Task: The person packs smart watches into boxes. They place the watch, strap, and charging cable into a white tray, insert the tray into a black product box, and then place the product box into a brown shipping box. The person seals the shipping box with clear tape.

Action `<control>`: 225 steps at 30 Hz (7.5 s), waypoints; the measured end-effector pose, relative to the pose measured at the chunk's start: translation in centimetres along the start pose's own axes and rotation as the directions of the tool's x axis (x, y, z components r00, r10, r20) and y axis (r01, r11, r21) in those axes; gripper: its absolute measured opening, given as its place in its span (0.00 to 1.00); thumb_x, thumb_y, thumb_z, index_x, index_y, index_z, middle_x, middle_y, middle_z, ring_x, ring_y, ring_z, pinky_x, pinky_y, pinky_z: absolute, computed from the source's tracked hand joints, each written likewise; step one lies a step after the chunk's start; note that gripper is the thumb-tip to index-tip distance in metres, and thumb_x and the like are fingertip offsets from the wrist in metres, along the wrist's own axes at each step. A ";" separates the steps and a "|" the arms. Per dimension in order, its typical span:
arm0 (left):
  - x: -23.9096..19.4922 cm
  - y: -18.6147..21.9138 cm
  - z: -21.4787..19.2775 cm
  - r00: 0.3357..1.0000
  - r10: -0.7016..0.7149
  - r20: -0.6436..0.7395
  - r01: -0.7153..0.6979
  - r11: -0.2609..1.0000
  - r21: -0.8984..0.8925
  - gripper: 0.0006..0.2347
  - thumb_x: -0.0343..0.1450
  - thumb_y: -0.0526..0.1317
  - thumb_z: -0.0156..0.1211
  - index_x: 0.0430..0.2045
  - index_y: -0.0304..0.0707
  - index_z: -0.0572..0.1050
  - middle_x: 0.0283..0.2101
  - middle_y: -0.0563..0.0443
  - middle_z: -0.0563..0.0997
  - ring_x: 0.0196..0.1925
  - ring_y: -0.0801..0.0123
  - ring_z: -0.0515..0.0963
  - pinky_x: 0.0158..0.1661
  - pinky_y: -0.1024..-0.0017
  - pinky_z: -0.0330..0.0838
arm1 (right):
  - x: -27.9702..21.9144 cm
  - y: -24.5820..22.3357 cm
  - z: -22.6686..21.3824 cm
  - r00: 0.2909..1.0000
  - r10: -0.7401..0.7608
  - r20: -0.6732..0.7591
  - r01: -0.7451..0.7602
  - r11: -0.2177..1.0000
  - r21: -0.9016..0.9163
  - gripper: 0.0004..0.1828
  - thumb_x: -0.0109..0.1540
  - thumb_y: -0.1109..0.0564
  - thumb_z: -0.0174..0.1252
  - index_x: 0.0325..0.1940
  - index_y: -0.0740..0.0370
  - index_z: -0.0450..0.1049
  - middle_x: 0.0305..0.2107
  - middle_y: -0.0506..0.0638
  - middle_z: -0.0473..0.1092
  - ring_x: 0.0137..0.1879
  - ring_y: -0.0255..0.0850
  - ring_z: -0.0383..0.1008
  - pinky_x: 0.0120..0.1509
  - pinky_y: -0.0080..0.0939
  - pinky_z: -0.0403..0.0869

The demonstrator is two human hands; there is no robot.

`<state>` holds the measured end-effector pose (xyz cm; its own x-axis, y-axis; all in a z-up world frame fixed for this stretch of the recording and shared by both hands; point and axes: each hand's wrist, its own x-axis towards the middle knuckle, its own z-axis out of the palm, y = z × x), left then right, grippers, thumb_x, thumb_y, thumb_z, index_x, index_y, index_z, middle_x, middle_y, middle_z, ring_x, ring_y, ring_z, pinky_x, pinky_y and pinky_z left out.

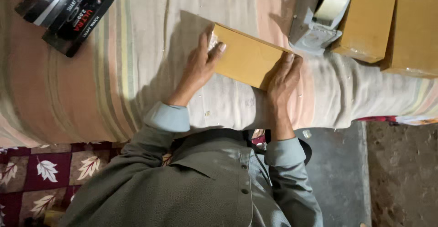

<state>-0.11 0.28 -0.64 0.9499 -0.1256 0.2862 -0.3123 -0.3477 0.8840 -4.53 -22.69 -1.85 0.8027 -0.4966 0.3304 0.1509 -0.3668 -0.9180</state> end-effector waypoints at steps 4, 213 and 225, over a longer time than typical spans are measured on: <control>0.1 0.0 -0.5 0.946 -0.295 0.136 0.315 0.934 -0.166 0.28 0.75 0.53 0.54 0.69 0.41 0.61 0.41 0.44 0.83 0.30 0.67 0.81 0.27 0.70 0.76 | 0.2 -0.7 -1.8 0.974 -0.128 0.188 0.103 0.985 0.140 0.19 0.77 0.51 0.47 0.62 0.72 0.66 0.50 0.59 0.71 0.55 0.43 0.71 0.58 0.42 0.70; 8.0 -2.1 3.8 0.961 -0.137 0.240 0.179 0.970 -0.166 0.29 0.68 0.62 0.63 0.57 0.42 0.77 0.55 0.44 0.83 0.57 0.60 0.83 0.56 0.67 0.76 | 2.4 -0.6 6.1 0.858 0.173 0.484 -0.441 0.731 0.521 0.10 0.71 0.57 0.53 0.38 0.64 0.72 0.28 0.51 0.73 0.28 0.33 0.69 0.32 0.31 0.67; 8.1 -2.3 4.3 0.968 -0.073 0.238 0.103 0.988 -0.113 0.29 0.69 0.62 0.63 0.57 0.40 0.77 0.52 0.41 0.84 0.56 0.58 0.84 0.56 0.65 0.77 | 1.8 -0.7 6.1 0.860 0.131 0.492 -0.447 0.658 0.606 0.13 0.72 0.55 0.51 0.36 0.64 0.69 0.28 0.52 0.72 0.30 0.34 0.68 0.36 0.33 0.67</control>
<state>8.21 -3.91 -1.94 0.9401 -0.3176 0.1242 -0.2099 -0.2519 0.9447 0.38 -18.51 -1.96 0.9945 -0.0880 0.0559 0.0902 0.4577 -0.8845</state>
